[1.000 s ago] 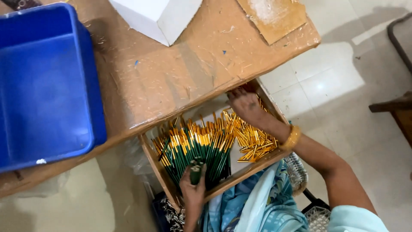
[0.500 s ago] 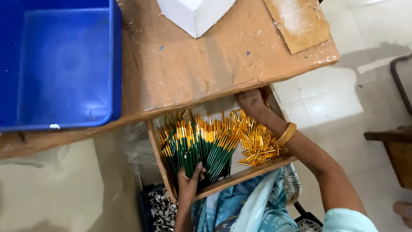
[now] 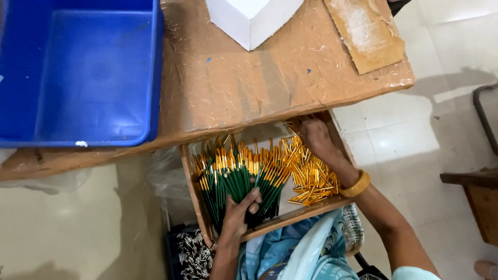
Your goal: The worker is sorting, aligning, and bundling groups of paintbrushes into small boxes.
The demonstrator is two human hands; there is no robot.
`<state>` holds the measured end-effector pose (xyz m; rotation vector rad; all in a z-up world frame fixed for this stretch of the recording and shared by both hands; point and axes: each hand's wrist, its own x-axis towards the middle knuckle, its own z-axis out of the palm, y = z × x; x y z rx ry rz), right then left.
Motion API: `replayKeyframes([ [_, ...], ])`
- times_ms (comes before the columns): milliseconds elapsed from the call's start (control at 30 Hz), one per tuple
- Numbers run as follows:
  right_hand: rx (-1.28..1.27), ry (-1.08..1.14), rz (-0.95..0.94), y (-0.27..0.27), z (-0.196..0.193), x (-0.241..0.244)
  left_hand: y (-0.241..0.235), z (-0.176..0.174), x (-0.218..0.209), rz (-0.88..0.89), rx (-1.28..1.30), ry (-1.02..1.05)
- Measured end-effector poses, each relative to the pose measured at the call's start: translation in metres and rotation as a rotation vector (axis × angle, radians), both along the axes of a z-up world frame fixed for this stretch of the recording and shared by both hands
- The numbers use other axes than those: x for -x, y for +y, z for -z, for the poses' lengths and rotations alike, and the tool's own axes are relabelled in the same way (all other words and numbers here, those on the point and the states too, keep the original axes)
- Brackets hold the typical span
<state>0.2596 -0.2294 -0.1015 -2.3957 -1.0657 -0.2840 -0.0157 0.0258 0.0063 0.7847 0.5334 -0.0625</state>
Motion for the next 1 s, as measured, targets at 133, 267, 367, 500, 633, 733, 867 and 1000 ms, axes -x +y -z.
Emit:
replayKeyframes([
  [133, -0.153, 0.266, 0.13, 0.051, -0.11, 0.05, -0.009, -0.011, -0.01, 0.012, 0.183, -0.006],
  [267, -0.787, 1.259, 0.044, 0.063, -0.129, 0.081, -0.014, -0.016, -0.014, 0.024, 0.248, 0.018],
  [367, -0.857, 1.498, 0.016, 0.065, -0.127, 0.089, -0.014, -0.015, -0.015, 0.029, 0.258, 0.013],
  [500, -0.842, 1.54, -0.053, 0.065, -0.139, 0.094, -0.015, -0.019, -0.014, 0.029, 0.27, 0.024],
  [633, -0.843, 1.532, -0.093, 0.063, -0.148, 0.096, -0.018, -0.017, -0.017, 0.043, 0.227, 0.026],
  [733, -0.778, 1.403, -0.177, 0.063, -0.149, 0.105, -0.024, -0.008, -0.017, 0.029, 0.086, -0.022],
  [867, -0.71, 1.354, 0.08, 0.068, -0.136, 0.107, -0.026, 0.009, -0.018, -0.023, -0.69, -0.187],
  [1000, -0.782, 1.424, 0.142, 0.057, -0.079, 0.104, -0.021, -0.009, -0.013, 0.003, -1.267, -0.41],
])
